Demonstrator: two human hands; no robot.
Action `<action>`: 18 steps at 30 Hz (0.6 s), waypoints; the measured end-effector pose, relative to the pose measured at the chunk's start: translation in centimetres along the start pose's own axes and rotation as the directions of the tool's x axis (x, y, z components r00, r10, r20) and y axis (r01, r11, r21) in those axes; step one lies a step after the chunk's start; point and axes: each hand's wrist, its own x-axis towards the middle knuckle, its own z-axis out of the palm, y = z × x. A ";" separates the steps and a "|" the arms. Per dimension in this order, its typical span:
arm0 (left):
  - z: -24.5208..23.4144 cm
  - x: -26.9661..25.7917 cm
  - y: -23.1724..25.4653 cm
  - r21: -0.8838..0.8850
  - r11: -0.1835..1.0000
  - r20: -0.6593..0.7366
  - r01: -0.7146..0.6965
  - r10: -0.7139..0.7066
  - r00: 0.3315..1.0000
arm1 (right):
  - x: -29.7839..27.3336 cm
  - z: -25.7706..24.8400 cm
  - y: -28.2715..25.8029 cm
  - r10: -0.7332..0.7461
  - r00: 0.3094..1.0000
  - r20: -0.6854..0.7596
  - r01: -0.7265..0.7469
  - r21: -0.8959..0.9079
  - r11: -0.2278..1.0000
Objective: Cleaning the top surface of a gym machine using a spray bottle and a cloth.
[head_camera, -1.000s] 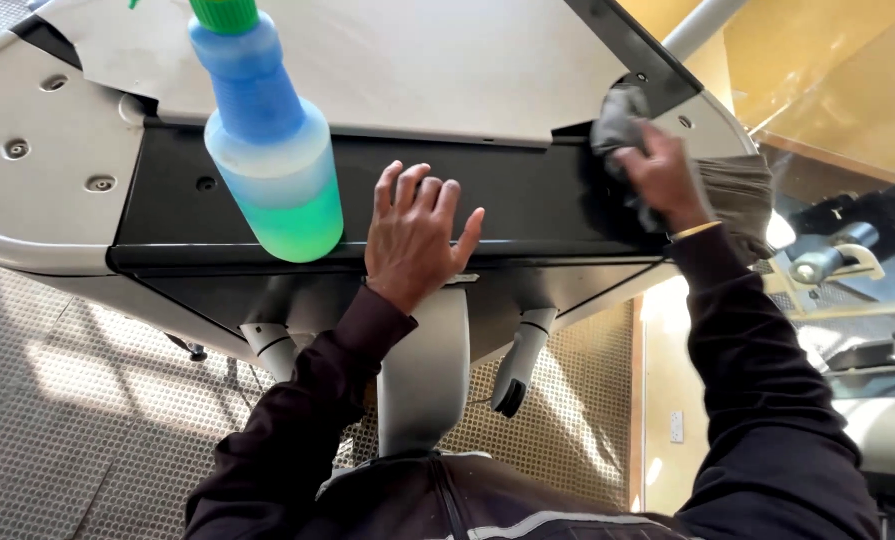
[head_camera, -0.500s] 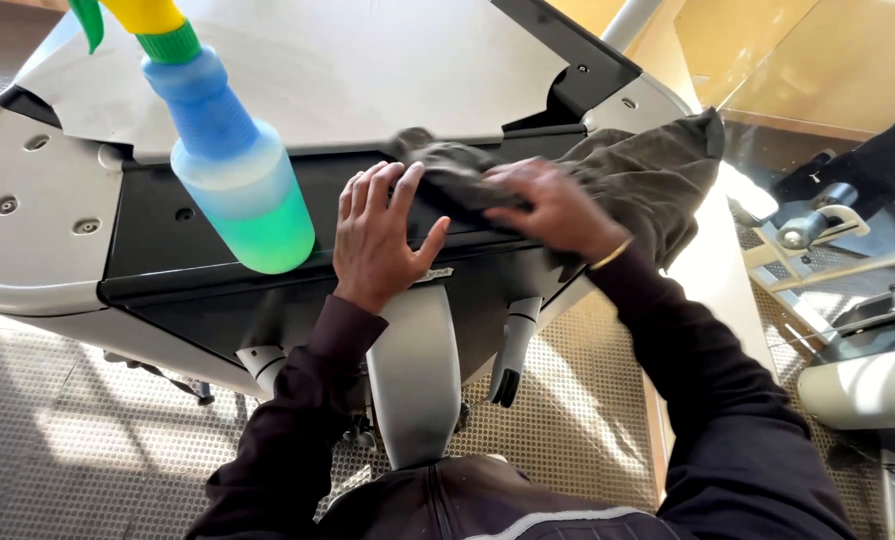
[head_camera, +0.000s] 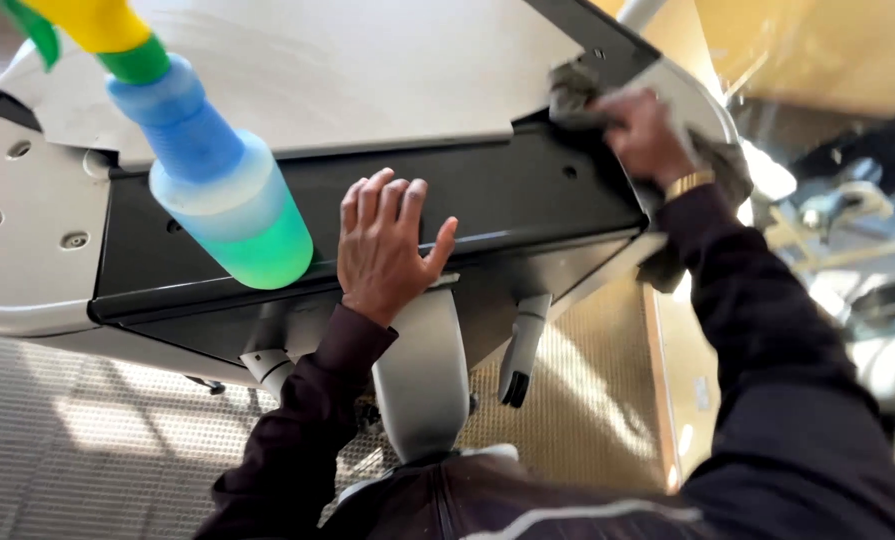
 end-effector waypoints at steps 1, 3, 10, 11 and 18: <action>0.0 -0.2 0.1 -0.017 1.000 0.018 -0.024 0.024 1.000 | -0.4 0.5 2.9 0.034 0.999 -0.008 -0.034 0.002 0.999; 0.1 0.0 0.1 -0.027 0.999 -0.056 0.019 -0.020 0.998 | 0.6 0.7 9.1 0.055 0.991 -0.120 -0.093 -0.330 0.939; 0.2 0.3 0.1 0.012 1.000 -0.042 0.006 -0.005 0.999 | 0.3 -3.3 -5.0 0.271 0.943 0.193 -0.300 0.141 0.943; 0.1 0.1 0.1 -0.005 1.000 -0.047 0.005 -0.005 0.999 | -0.5 -2.5 -2.4 0.097 0.995 0.008 -0.095 -0.087 0.992; 0.0 0.0 0.2 0.021 1.000 -0.062 0.004 -0.002 0.998 | -1.9 1.0 5.3 -0.040 0.994 -0.097 0.008 -0.308 0.951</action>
